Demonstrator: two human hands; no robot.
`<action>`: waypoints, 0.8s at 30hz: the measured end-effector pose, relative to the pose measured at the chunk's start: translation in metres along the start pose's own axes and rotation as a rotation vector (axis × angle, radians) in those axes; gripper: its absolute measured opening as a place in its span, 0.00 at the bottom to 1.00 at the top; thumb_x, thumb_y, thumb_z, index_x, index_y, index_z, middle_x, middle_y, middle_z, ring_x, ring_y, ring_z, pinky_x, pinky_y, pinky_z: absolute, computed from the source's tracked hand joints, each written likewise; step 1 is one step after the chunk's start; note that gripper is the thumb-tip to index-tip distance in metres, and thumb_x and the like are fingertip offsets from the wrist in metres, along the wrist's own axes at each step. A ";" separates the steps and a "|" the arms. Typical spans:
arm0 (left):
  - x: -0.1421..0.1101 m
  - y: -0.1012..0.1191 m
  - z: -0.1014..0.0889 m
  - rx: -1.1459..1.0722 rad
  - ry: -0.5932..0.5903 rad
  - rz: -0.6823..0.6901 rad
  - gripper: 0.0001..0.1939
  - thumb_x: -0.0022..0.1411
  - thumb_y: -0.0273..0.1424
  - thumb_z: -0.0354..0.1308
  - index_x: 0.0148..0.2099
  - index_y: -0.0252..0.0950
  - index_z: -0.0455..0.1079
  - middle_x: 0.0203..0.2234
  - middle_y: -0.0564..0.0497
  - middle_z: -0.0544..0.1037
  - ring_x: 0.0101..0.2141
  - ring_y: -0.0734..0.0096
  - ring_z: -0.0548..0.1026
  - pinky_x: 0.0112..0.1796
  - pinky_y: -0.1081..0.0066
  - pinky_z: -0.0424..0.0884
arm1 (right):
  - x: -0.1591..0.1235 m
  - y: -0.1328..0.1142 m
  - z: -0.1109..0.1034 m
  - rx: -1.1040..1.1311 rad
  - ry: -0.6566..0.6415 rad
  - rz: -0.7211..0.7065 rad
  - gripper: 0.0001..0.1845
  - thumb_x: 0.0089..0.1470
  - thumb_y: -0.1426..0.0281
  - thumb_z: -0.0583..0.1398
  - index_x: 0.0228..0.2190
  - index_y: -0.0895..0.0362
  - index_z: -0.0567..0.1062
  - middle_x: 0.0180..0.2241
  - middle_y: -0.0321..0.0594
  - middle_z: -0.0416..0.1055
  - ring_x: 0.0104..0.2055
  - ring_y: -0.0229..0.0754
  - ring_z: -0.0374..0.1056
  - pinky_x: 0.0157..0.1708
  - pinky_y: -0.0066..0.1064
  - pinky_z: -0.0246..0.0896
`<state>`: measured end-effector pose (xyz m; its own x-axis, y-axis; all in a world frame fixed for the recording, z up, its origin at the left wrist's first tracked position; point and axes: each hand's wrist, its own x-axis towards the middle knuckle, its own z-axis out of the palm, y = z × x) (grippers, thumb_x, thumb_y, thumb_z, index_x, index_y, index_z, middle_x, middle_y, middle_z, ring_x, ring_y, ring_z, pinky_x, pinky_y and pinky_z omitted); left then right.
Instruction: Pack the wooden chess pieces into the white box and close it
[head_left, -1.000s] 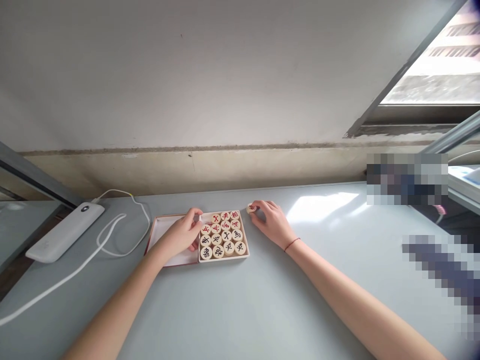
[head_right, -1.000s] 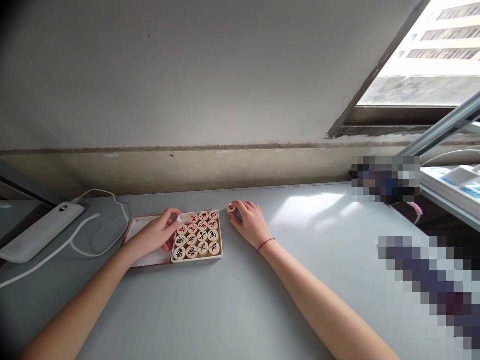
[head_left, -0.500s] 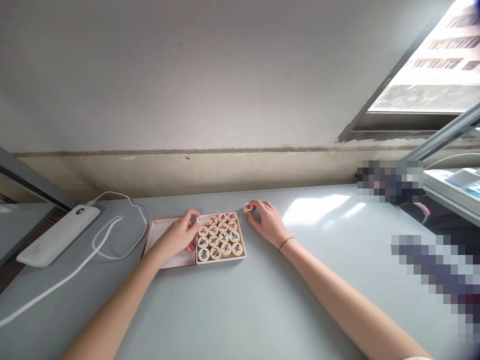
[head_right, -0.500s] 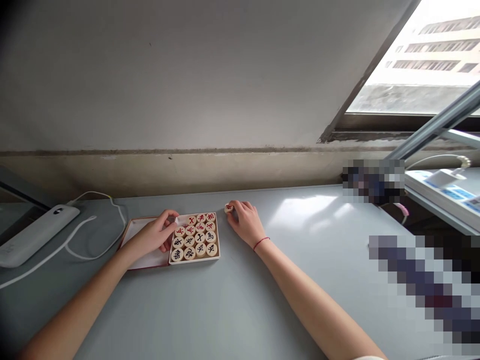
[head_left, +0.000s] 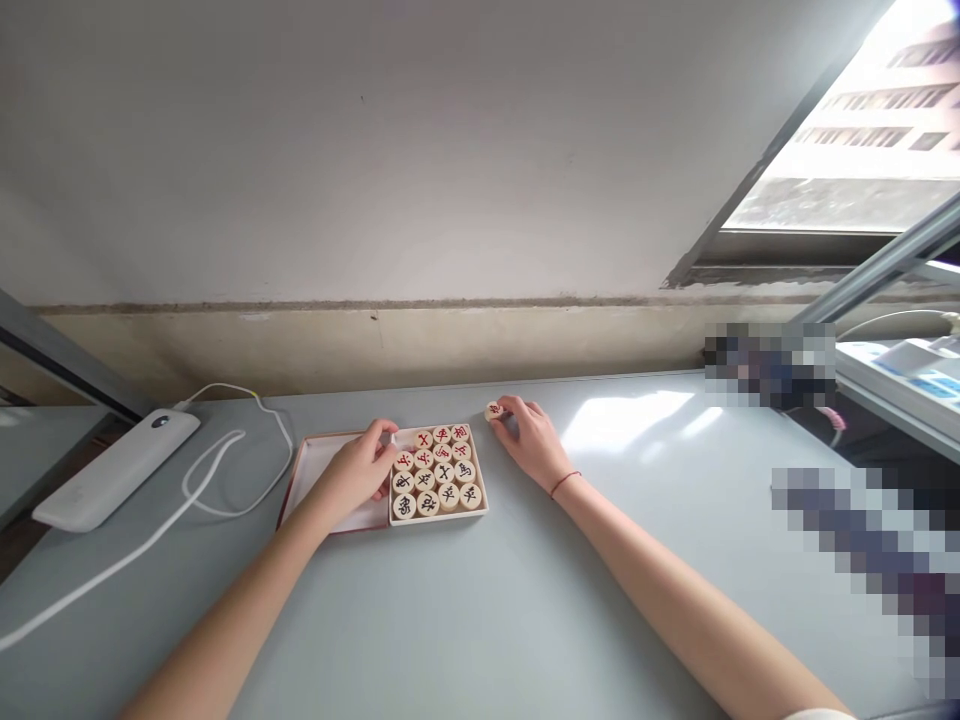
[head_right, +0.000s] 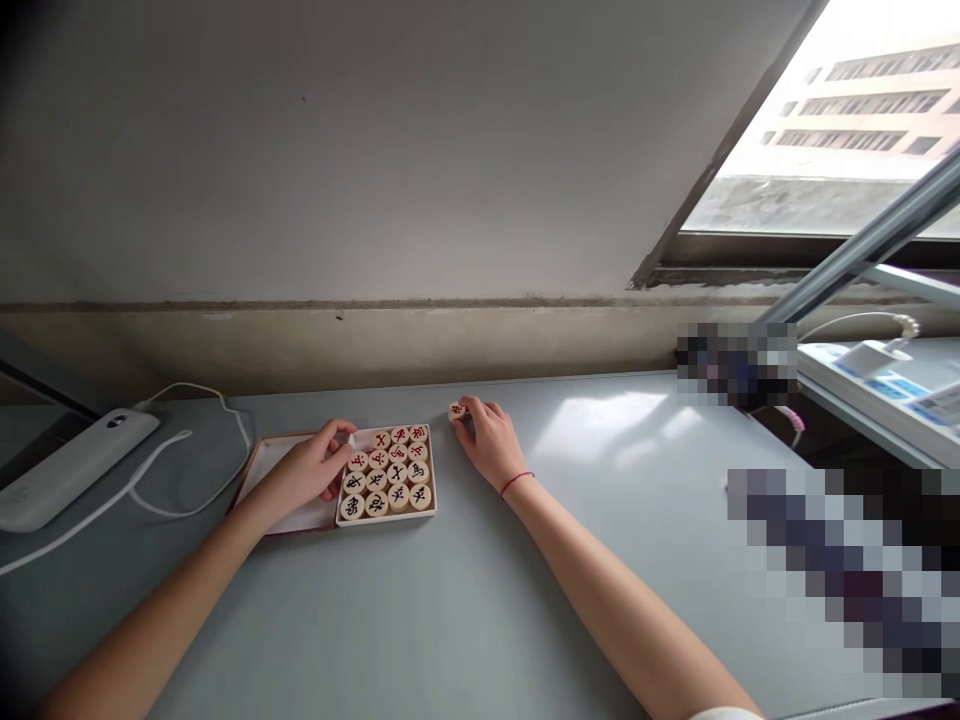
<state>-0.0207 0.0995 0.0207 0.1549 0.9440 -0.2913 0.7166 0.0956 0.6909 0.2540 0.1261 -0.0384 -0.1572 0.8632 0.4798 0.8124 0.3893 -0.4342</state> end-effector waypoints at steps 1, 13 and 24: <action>-0.001 0.000 0.000 0.031 0.012 0.009 0.13 0.63 0.37 0.44 0.49 0.42 0.60 0.29 0.54 0.74 0.20 0.71 0.73 0.20 0.75 0.69 | 0.000 -0.001 -0.001 -0.004 0.006 -0.003 0.10 0.58 0.69 0.54 0.42 0.53 0.67 0.37 0.42 0.75 0.40 0.50 0.67 0.40 0.40 0.62; -0.005 0.011 0.020 0.716 0.488 0.395 0.18 0.66 0.33 0.44 0.37 0.35 0.76 0.33 0.43 0.73 0.35 0.58 0.68 0.40 0.62 0.65 | -0.010 -0.033 -0.005 -0.028 0.143 -0.045 0.11 0.58 0.71 0.53 0.43 0.56 0.67 0.45 0.49 0.69 0.46 0.52 0.64 0.44 0.42 0.61; -0.003 0.010 0.028 0.743 0.469 0.350 0.17 0.66 0.35 0.47 0.40 0.37 0.77 0.34 0.44 0.73 0.37 0.58 0.68 0.38 0.63 0.64 | -0.003 -0.010 0.005 -0.048 0.023 0.022 0.11 0.58 0.69 0.54 0.43 0.53 0.69 0.39 0.44 0.74 0.42 0.50 0.67 0.41 0.40 0.62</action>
<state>0.0048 0.0890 0.0103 0.2697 0.9270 0.2606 0.9559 -0.2904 0.0436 0.2435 0.1210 -0.0391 -0.1265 0.8638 0.4876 0.8417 0.3536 -0.4080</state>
